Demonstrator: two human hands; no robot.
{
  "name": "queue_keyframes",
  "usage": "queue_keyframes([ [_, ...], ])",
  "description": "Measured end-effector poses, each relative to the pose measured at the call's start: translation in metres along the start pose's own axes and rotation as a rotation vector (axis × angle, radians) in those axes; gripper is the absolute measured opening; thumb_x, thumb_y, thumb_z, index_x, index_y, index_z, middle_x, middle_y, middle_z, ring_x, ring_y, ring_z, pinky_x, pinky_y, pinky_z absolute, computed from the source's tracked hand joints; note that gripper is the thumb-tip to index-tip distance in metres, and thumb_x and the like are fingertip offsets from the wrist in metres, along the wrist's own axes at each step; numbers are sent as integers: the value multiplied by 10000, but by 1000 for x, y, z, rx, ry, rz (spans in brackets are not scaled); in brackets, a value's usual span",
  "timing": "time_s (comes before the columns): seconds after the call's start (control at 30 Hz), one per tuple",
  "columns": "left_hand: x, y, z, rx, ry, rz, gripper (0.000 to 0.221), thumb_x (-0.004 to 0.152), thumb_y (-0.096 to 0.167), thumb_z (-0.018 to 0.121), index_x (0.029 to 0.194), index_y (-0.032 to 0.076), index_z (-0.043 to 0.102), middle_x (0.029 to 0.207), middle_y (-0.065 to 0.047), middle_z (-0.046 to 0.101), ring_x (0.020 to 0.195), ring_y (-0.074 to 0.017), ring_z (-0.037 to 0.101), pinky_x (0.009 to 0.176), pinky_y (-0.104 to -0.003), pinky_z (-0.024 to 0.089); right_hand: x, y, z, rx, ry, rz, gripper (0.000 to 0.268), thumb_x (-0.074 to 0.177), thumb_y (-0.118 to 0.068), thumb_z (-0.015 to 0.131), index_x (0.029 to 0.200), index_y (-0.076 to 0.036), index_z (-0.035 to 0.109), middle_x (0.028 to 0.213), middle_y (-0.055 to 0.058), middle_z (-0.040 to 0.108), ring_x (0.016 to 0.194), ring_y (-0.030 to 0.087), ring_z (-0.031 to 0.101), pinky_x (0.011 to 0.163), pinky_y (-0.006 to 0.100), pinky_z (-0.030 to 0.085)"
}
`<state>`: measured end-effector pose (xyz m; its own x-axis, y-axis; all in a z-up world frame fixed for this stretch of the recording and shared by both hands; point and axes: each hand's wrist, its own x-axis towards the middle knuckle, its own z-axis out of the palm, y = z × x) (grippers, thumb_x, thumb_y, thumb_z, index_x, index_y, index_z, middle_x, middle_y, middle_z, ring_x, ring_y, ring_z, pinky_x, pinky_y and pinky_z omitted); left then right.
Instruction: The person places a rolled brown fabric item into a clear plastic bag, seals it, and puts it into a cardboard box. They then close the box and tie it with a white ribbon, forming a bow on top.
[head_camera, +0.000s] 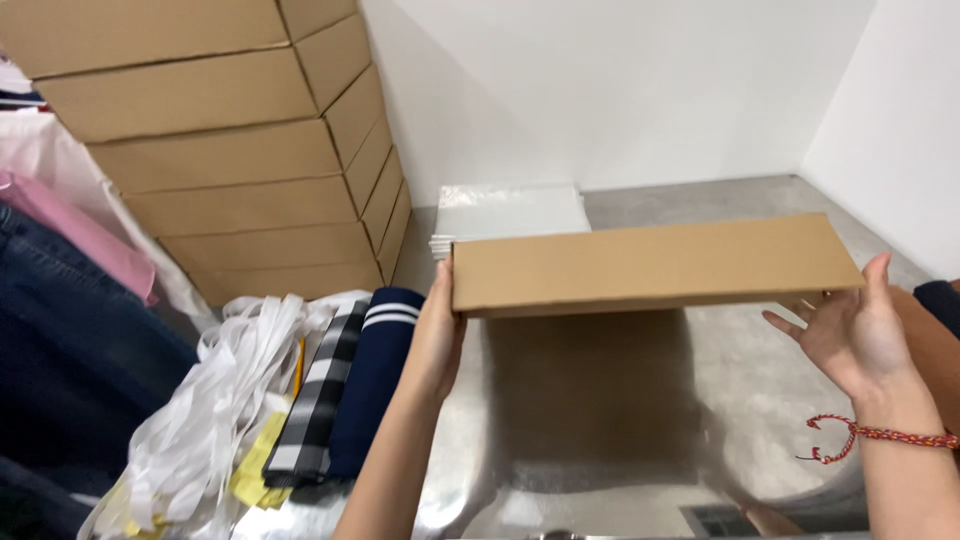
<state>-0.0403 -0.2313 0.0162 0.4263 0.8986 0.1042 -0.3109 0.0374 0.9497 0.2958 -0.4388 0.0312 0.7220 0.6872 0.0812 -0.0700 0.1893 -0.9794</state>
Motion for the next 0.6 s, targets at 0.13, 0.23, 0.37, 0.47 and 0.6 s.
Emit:
queue_keyframes([
  [0.13,28,16,12,-2,-45,116,748,1054,523,275,1605,37,415,1751,-154,322,1633,-257,241,1313,-413,166,31,-2,3,3,-50,-41,976,965,-714,132,1655,-52,329,1448,259,444,1503,400,397,1228,617,246],
  [0.23,48,24,21,-11,-11,141,819,1034,574,279,1650,35,294,1770,-148,249,1630,-275,225,1302,-413,176,52,-2,7,-14,-110,-104,1059,883,-781,185,1632,-50,345,1591,260,449,1573,375,353,1281,598,177],
  [0.37,65,34,33,181,-31,314,911,986,676,253,1696,138,67,1792,-190,12,1628,-395,109,1279,-531,151,75,-8,17,-53,-185,-253,968,948,-713,217,1675,-75,186,1705,279,293,1602,427,232,1278,582,142],
  [0.47,72,38,35,246,-36,371,888,993,683,242,1695,170,59,1795,-193,14,1629,-417,131,1264,-568,185,94,-9,18,-104,-236,-393,844,1002,-669,248,1687,-205,78,1742,293,241,1601,460,241,1264,629,156],
  [0.6,78,38,37,308,-42,408,858,1002,695,221,1673,163,174,1746,-277,154,1595,-463,231,1237,-596,238,114,-12,15,-157,-282,-573,727,1089,-620,260,1669,-249,27,1762,365,187,1622,498,209,1243,671,196],
])
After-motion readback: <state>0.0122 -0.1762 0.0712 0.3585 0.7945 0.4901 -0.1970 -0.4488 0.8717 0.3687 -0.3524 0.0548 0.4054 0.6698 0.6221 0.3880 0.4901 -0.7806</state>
